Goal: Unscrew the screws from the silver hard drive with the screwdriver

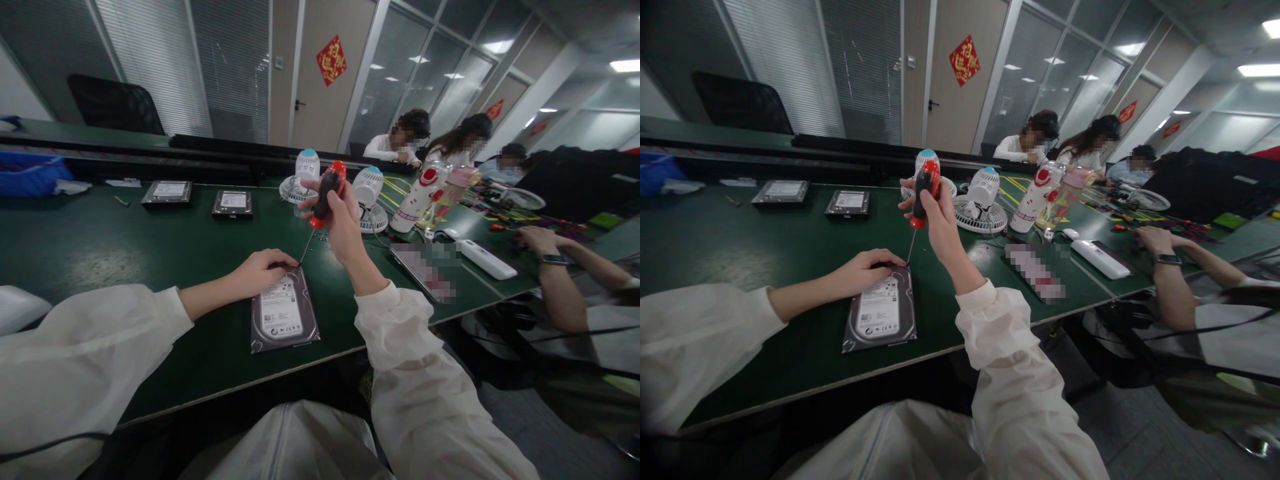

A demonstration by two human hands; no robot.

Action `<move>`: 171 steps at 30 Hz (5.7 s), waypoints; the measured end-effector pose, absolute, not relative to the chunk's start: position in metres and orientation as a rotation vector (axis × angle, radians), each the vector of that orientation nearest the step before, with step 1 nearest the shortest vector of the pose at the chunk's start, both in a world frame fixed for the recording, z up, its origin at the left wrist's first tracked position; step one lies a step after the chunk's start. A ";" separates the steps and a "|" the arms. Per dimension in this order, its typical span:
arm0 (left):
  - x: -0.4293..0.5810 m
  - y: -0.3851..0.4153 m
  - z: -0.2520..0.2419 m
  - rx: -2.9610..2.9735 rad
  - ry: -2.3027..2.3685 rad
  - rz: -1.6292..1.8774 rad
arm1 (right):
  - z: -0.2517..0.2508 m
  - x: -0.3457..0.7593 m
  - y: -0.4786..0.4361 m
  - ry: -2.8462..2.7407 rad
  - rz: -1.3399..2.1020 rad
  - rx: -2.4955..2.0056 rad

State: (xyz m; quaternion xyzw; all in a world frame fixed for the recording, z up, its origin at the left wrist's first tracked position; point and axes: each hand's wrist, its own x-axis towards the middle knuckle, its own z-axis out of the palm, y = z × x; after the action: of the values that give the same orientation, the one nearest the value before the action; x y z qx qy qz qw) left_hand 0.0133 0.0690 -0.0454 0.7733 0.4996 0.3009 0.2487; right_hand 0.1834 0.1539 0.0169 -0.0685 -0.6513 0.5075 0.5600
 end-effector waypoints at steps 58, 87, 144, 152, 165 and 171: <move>0.014 0.069 -0.044 2.113 1.368 0.812 | 0.021 0.184 0.150 -1.515 1.115 -0.265; 0.013 0.070 -0.047 2.101 1.351 0.835 | 0.021 0.183 0.148 -1.518 1.151 -0.237; 0.013 0.070 -0.049 2.111 1.346 0.850 | 0.019 0.187 0.155 -1.515 1.180 -0.174; 0.011 0.071 -0.050 2.107 1.341 0.848 | 0.022 0.187 0.150 -1.535 1.078 -0.234; 0.013 0.069 -0.047 2.103 1.357 0.823 | 0.019 0.187 0.152 -1.541 1.217 -0.199; 0.013 0.070 -0.048 2.113 1.352 0.841 | 0.021 0.185 0.149 -1.539 1.153 -0.231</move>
State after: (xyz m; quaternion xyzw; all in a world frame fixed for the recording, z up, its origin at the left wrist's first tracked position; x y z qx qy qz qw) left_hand 0.0130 0.0705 -0.0482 0.7741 0.4954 0.3083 0.2455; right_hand 0.1852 0.1494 0.0215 -0.0983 -0.6547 0.4904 0.5668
